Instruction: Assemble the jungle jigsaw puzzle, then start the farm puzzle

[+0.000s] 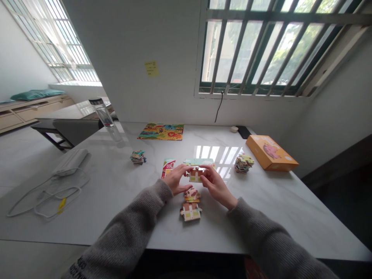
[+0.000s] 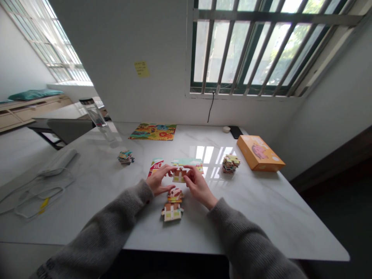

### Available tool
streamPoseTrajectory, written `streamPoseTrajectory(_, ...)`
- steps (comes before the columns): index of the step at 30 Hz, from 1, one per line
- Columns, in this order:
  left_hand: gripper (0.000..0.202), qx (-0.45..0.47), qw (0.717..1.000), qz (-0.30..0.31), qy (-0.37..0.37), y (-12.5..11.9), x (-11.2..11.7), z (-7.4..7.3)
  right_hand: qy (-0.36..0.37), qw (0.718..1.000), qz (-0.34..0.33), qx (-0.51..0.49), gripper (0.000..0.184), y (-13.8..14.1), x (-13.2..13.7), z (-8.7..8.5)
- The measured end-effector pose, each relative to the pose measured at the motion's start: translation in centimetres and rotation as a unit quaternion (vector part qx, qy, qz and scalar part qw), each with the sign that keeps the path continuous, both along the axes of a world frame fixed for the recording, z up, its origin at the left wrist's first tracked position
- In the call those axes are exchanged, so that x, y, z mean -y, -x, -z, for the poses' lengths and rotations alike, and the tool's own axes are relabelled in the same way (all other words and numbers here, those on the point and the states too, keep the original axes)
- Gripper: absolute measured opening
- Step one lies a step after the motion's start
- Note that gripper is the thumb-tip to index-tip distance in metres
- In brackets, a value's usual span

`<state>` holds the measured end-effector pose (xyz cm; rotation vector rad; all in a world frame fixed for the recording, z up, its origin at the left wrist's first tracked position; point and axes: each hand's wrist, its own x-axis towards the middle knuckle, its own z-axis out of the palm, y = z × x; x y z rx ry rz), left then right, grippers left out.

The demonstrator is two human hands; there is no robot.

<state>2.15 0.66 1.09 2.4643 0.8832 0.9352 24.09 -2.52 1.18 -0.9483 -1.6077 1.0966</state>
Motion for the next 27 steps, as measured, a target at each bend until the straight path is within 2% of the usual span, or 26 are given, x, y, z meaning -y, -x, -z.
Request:
streamPoseTrajectory(4,0.046,-0.027,0.999,-0.018,-0.042,0.3,-0.5,0.3,-0.012,1.000,-0.004,0.014,0.037,-0.3,0.0,-0.3)
streamPoseTrajectory(9,0.045,-0.039,0.991,-0.115,-0.059,2.0,-1.9,0.5,-0.085,0.988,0.124,0.044,0.035,-2.9,-1.3,-1.2)
streamPoseTrajectory(11,0.045,-0.058,0.986,-0.146,-0.059,2.7,-2.3,0.5,-0.095,0.983,0.143,0.061,0.031,-3.8,-1.7,-1.3)
streamPoseTrajectory(13,0.046,-0.069,0.985,-0.146,-0.056,2.8,-2.3,0.4,-0.089,0.986,0.117,0.076,0.030,-3.8,-1.7,-1.1)
streamPoseTrajectory(17,0.047,-0.071,0.991,-0.091,-0.061,1.5,-1.4,0.2,-0.056,0.996,0.023,0.066,0.039,-1.7,-1.2,-0.2)
streamPoseTrajectory(20,0.048,-0.067,0.994,-0.053,-0.071,0.3,-0.6,0.3,-0.030,0.999,0.004,0.041,0.042,-0.6,-0.9,0.0)
streamPoseTrajectory(24,0.061,-0.059,0.995,-0.050,-0.059,0.6,-0.8,0.4,-0.002,0.998,0.020,0.060,0.030,-2.3,-0.8,-0.5)
streamPoseTrajectory(27,0.049,-0.050,0.995,-0.070,-0.043,1.7,-1.5,0.5,0.001,0.988,0.024,0.152,0.025,-4.9,0.0,-0.8)
